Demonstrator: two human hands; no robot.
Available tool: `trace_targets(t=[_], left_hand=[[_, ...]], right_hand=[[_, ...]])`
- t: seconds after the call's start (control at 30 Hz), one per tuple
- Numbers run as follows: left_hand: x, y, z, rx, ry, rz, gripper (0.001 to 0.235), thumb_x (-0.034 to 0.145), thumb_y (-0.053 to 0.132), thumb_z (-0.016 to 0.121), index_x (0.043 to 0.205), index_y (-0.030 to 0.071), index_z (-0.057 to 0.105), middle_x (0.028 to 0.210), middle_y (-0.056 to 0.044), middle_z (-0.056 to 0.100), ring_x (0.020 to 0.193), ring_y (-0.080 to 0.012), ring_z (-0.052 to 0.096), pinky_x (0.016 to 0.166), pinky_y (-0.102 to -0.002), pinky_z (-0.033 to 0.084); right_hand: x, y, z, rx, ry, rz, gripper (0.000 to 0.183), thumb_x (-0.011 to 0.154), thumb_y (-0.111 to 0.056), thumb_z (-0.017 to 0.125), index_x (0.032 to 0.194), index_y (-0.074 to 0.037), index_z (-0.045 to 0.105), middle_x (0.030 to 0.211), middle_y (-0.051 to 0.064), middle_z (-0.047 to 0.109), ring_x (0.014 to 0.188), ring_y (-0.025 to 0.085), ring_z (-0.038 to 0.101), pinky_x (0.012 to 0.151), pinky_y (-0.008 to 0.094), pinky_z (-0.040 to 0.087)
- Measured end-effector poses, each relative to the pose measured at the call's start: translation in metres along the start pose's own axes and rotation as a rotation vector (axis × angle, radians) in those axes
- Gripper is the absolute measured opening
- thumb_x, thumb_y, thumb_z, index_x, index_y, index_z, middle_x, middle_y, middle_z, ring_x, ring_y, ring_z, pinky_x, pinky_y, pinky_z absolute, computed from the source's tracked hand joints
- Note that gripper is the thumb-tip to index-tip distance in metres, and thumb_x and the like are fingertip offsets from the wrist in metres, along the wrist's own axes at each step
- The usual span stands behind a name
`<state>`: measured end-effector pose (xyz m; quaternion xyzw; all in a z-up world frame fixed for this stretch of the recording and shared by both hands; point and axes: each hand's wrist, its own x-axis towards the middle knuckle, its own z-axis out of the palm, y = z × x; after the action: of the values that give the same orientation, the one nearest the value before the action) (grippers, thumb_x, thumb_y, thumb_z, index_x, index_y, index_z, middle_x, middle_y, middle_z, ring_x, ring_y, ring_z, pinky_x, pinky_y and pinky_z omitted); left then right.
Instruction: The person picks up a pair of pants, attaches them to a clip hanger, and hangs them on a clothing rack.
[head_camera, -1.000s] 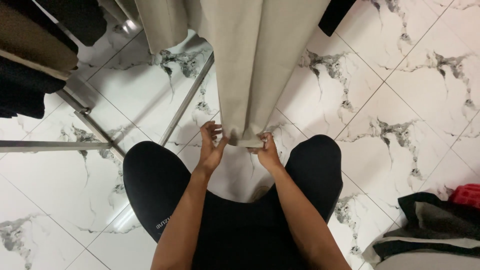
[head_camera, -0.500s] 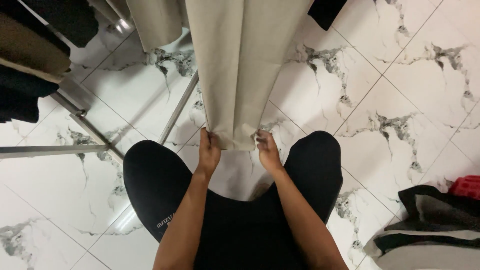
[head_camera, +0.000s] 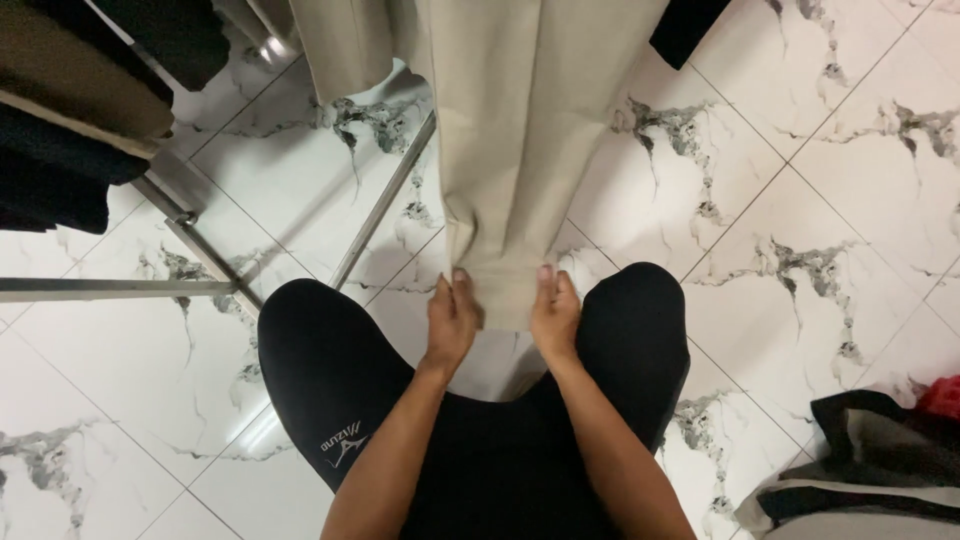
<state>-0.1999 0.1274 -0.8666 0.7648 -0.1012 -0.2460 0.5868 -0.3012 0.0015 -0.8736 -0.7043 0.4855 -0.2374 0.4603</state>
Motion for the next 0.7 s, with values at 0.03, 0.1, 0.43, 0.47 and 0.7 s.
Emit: trace_targets(t=[0.03,0.1,0.43,0.47,0.7], left_hand=[[-0.003,0.014,0.001,-0.006,-0.007,0.004,0.040,0.113,0.032,0.035,0.096,0.005,0.058,0.067,-0.013,0.068,0.064,-0.0178,0.063,0.064,-0.036,0.052],[-0.016,0.040,0.000,0.023,-0.023,0.008,0.040,0.113,0.029,0.036,0.098,-0.001,0.058,0.078,-0.022,0.070,0.074,-0.0197,0.057,0.071,-0.041,0.052],[-0.028,0.068,-0.001,0.112,-0.100,0.106,0.031,0.111,0.025,0.039,0.091,0.007,0.054,0.071,-0.019,0.069,0.071,-0.0150,0.061,0.066,-0.034,0.051],[-0.025,0.065,-0.006,0.079,-0.060,0.079,0.032,0.112,0.024,0.039,0.090,0.006,0.053,0.072,-0.017,0.069,0.071,-0.0152,0.060,0.065,-0.034,0.052],[0.009,0.122,-0.049,-0.154,-0.174,-0.153,0.055,0.096,0.042,0.070,0.128,0.003,0.049,0.120,-0.023,0.064,0.116,-0.0331,0.062,0.101,-0.054,0.049]], right_hand=[[-0.001,-0.003,0.001,-0.004,0.009,-0.003,0.045,0.108,-0.038,0.057,0.076,-0.008,0.047,0.063,0.017,0.051,0.066,0.025,0.050,0.069,0.041,0.044],[-0.009,-0.007,0.001,0.024,0.135,0.009,0.043,0.110,-0.028,0.051,0.072,-0.009,0.044,0.058,0.010,0.044,0.064,0.020,0.046,0.066,0.037,0.042],[-0.006,-0.026,-0.011,-0.053,0.019,-0.148,0.042,0.105,-0.025,0.061,0.069,-0.010,0.047,0.053,0.016,0.048,0.055,0.021,0.046,0.060,0.036,0.044],[-0.003,-0.020,-0.015,-0.017,0.068,-0.129,0.041,0.108,-0.025,0.056,0.071,-0.009,0.046,0.055,0.016,0.044,0.057,0.023,0.045,0.061,0.038,0.044],[-0.011,0.017,-0.026,0.049,-0.154,-0.150,0.045,0.109,-0.028,0.048,0.067,-0.013,0.045,0.049,0.007,0.048,0.052,0.014,0.044,0.056,0.030,0.043]])
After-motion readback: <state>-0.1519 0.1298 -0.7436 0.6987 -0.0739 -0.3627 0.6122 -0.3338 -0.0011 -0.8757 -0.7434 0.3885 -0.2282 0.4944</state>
